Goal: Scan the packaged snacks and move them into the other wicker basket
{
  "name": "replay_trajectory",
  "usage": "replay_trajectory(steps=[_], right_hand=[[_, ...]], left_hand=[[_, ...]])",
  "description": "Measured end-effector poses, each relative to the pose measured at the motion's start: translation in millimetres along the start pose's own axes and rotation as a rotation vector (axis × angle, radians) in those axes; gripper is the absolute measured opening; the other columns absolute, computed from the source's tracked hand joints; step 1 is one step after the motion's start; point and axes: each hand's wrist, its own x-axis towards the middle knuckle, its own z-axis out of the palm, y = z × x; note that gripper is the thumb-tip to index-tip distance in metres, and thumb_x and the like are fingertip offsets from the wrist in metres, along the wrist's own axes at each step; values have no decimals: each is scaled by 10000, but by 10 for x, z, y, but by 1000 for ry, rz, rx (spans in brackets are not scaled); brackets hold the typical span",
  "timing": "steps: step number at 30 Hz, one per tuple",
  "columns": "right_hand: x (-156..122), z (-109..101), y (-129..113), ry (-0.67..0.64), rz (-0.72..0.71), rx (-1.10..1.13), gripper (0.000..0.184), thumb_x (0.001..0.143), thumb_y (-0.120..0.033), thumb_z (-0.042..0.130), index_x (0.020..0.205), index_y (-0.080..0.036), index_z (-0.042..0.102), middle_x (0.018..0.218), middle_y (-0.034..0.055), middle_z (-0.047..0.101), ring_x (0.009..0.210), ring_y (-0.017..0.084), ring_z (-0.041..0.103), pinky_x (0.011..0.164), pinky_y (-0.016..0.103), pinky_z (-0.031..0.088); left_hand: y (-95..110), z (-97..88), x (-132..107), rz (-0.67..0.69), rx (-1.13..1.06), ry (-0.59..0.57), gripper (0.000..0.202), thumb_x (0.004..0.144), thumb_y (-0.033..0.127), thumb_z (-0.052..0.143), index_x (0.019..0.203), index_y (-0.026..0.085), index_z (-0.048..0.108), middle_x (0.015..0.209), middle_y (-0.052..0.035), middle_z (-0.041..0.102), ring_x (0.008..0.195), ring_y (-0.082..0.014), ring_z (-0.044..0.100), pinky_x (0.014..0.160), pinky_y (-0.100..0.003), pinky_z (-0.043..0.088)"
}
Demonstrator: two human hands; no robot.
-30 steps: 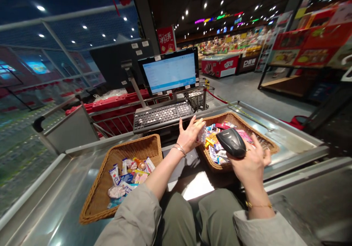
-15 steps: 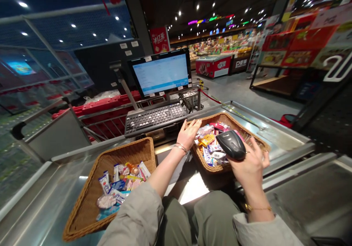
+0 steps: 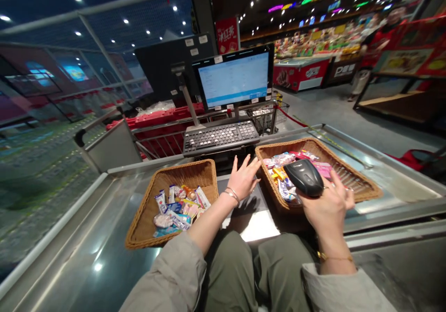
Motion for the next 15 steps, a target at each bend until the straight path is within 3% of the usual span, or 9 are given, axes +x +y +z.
replay_trajectory(steps=[8,15], right_hand=[[-46,145,-367,-81,-68,41,455,825,-498,637,1157,-194,705,1175,153,737,1362,386,493,1152,682,198],[-76,324,-633,-106,-123,66,388,815,-486,650,1088,-218,722,1167,120,741,1365,361,505,1187,656,179]], left_hand=[[-258,-170,-502,-106,-23,-4,653,975,331,592,1568,182,361,1621,-142,420,1569,-323,231,1266,-657,137],[-621,-274,-913,-211,13,-18,678,959,307,609,1575,189,348,1627,-150,406,1558,-333,261,1259,-660,150]])
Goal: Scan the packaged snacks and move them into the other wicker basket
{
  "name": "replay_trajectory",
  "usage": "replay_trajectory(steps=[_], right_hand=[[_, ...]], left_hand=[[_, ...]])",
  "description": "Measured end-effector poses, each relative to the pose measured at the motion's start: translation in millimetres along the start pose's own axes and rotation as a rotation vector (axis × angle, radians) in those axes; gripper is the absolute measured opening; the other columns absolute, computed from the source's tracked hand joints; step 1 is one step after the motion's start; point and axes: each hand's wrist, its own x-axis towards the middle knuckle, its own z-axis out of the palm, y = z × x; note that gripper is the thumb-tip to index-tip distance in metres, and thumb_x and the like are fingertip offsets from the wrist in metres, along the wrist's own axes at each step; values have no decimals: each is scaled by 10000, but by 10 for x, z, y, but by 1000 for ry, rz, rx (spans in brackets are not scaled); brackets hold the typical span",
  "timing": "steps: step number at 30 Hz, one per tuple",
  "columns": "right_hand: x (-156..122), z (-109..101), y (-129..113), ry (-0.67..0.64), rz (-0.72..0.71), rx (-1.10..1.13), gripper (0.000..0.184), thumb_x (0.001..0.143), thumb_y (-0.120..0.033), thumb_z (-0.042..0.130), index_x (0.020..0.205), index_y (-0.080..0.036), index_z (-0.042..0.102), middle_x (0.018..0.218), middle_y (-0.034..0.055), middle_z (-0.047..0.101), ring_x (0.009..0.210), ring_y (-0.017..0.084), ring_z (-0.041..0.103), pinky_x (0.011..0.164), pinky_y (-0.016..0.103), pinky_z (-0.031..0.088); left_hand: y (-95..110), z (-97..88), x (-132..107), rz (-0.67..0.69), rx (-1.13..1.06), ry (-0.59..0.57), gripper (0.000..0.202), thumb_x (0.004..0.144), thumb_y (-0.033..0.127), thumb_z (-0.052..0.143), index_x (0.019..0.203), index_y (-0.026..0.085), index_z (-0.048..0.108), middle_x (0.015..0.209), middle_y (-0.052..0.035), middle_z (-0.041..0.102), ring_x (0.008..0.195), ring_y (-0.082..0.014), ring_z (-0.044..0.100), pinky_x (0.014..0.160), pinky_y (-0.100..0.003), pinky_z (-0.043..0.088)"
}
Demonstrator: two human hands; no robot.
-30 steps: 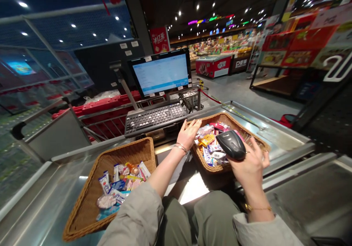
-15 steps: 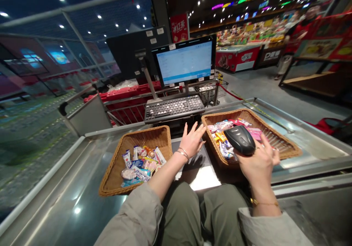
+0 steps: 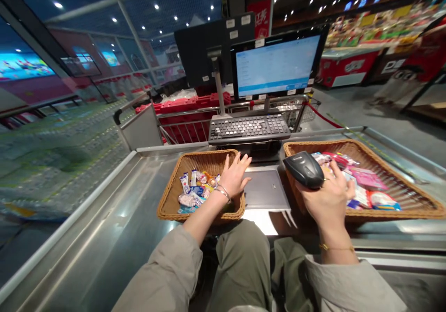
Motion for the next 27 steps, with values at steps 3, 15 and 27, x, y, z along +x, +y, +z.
replay_trajectory(steps=[3,15,27], right_hand=[[12,98,-98,-37,-39,24,353,813,-474,641,1014,-202,738,1106,133,750,1369,365,491,1183,654,170],[-47,403,-330,-119,-95,67,379,795,-424,589,1084,-217,718,1190,123,738,1378,368,475,1169,691,157],[-149,486,-286,-143,-67,105,317,780,-474,580,948,-233,700,1125,113,756,1346,369,509,1144,705,199]], left_hand=[[-248,-49,-158,-60,31,-9,684,949,307,622,1569,187,360,1624,-156,409,1560,-333,256,1255,-659,160],[-1014,-271,-670,-308,175,-185,670,933,276,596,1559,172,380,1628,-139,406,1559,-331,263,1261,-647,139],[-938,-123,-819,-637,275,-609,560,868,654,653,1143,169,715,1238,-205,725,1323,-356,573,1125,-460,399]])
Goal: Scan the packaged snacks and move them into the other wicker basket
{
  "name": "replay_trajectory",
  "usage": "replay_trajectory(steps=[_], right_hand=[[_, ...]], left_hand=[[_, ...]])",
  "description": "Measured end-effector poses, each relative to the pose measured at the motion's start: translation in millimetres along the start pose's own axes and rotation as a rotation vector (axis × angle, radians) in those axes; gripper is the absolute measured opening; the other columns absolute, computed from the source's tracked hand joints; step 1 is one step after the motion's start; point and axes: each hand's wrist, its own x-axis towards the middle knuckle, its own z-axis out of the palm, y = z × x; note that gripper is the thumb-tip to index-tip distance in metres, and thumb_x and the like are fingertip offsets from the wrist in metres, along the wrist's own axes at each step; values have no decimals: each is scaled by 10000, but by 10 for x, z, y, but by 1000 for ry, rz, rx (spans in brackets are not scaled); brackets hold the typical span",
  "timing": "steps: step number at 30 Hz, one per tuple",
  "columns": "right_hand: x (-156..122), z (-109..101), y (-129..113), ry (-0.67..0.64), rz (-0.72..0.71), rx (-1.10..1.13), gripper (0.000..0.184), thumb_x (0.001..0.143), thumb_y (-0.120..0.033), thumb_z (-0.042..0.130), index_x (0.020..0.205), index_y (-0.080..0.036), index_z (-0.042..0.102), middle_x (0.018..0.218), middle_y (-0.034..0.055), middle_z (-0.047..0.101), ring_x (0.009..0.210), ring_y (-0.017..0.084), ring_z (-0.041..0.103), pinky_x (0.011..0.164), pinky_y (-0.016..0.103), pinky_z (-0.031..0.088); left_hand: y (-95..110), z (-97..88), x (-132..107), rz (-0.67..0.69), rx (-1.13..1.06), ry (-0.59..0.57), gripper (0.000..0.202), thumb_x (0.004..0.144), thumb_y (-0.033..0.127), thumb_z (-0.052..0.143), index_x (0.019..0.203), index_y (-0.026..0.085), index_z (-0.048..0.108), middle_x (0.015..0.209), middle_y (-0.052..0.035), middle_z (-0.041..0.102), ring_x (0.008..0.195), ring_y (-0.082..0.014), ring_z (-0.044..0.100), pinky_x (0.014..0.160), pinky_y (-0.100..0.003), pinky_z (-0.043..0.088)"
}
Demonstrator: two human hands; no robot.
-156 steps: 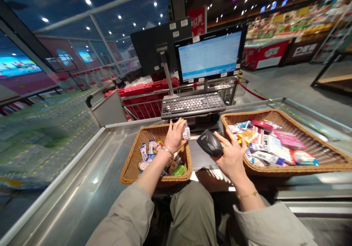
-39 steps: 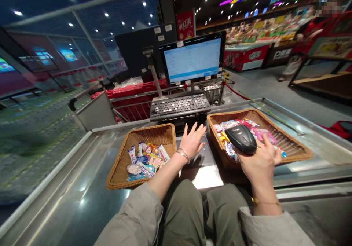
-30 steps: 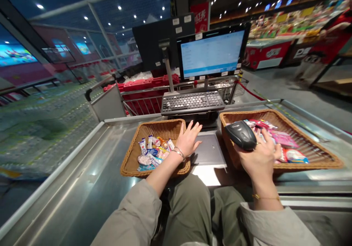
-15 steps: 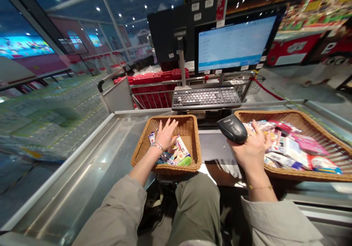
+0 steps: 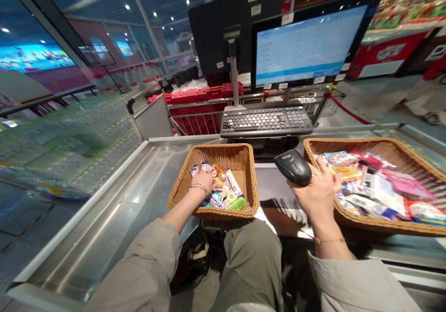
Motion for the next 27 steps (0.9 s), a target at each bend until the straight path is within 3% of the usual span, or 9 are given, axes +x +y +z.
replay_trajectory(steps=[6,10,15,21,27], right_hand=[[-9,-39,3,9,-24,25,325,786,-448,581,983,-216,695,1115,121,751,1351,376,508,1140,713,206],[-12,-61,16,-10,-18,19,299,786,-444,581,947,-216,687,1108,128,749,1351,375,502,1136,701,213],[-22,-73,53,-14,0,16,304,789,-456,571,946,-221,686,1121,131,748,1350,364,505,1137,671,213],[-34,-60,104,21,10,37,358,774,-452,575,1028,-232,698,1144,126,749,1346,359,511,1147,674,194],[-56,-48,86,18,-3,70,316,795,-442,575,1000,-235,698,1163,103,752,1376,364,500,1158,687,181]], left_hand=[[6,39,75,-57,21,-149,665,767,774,687,1090,196,749,1145,-203,761,1120,-349,711,975,-422,512],[-28,28,143,-88,36,-182,683,762,716,741,1170,168,728,1206,-237,733,1168,-355,696,980,-419,525],[-47,18,207,-115,27,-200,613,750,594,804,1204,190,717,1236,-208,733,1166,-328,702,953,-390,557],[-49,-70,237,-149,2,-132,523,727,493,800,1169,218,744,1198,-177,755,1124,-317,724,917,-371,580],[-133,-252,91,-168,-21,-5,403,787,465,725,1103,220,774,1121,-179,778,1081,-337,738,891,-372,579]])
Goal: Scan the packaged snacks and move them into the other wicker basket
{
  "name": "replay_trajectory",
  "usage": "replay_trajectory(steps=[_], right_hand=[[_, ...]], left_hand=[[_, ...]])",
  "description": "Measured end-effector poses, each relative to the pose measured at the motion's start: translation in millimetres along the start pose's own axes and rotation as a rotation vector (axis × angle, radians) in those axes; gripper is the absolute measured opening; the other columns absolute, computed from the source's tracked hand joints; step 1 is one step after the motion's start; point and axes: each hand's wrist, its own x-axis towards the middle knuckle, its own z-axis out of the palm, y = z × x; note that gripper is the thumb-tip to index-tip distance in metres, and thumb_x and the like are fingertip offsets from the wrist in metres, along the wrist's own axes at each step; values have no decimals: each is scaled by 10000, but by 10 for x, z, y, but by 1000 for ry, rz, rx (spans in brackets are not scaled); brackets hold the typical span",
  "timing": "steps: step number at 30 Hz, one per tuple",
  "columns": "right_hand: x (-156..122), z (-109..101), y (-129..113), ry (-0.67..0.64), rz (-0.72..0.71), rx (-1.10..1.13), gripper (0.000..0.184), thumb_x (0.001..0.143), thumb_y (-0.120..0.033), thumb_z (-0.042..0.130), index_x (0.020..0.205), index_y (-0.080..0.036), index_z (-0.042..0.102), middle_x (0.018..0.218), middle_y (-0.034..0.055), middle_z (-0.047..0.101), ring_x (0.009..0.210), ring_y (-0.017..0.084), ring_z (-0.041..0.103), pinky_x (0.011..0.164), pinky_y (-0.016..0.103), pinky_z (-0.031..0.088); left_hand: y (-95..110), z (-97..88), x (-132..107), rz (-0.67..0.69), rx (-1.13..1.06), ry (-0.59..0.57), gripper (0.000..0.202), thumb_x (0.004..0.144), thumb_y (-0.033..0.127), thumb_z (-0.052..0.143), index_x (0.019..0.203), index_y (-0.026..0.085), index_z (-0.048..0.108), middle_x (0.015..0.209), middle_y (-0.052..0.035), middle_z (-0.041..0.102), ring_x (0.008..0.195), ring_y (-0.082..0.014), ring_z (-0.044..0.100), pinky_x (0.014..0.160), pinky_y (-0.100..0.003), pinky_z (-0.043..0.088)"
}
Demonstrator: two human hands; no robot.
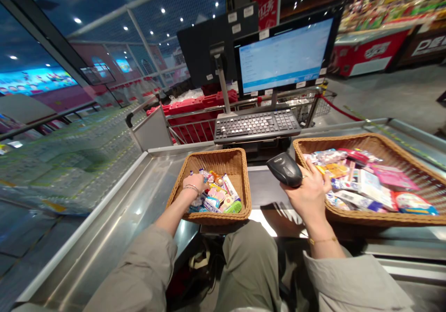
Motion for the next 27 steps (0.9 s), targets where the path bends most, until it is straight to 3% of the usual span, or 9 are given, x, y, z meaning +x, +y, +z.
replay_trajectory(steps=[5,9,13,16,19,22,27], right_hand=[[-11,7,-14,-5,1,16,304,807,-430,584,1008,-236,704,1188,98,751,1401,373,481,1167,703,153],[-16,9,-7,11,-1,5,291,808,-422,585,992,-234,709,1190,103,753,1393,369,495,1169,690,169],[-22,8,5,20,-15,-4,307,807,-414,591,1023,-232,713,1188,102,755,1378,370,509,1165,682,178],[-26,6,11,14,-23,-2,304,807,-409,598,1030,-236,713,1198,88,754,1385,375,501,1160,687,177],[-31,2,6,10,-19,-4,315,800,-402,614,1047,-235,713,1198,89,754,1362,377,517,1154,691,188],[-33,-3,-4,8,-17,-2,326,801,-387,616,1071,-230,710,1205,92,752,1353,369,523,1157,691,190],[-36,-4,-5,-1,-18,5,303,802,-371,608,1055,-234,705,1231,86,742,1379,360,500,1164,693,179]], left_hand=[[-58,-153,-165,101,-77,133,382,896,424,596,1245,327,719,1135,-75,791,1084,-303,738,901,-385,581],[7,-169,-238,257,-277,336,344,865,298,655,1192,363,742,1044,15,812,1030,-245,753,1015,-402,560],[124,-99,-225,435,-503,511,348,830,166,672,1122,340,747,1046,62,811,903,-181,771,1250,-529,332],[226,-54,-208,498,-607,597,324,838,145,656,1099,319,736,1043,53,812,855,-181,775,1286,-630,165],[356,-26,-215,548,-657,667,325,850,121,620,1093,311,721,1081,41,806,925,-198,776,1285,-663,54],[509,8,-222,618,-681,702,359,847,85,580,1116,293,696,1141,19,793,1039,-211,755,1276,-676,103],[663,78,-175,753,-690,771,331,869,82,580,1134,252,681,1167,-36,784,1084,-204,736,1203,-593,386]])
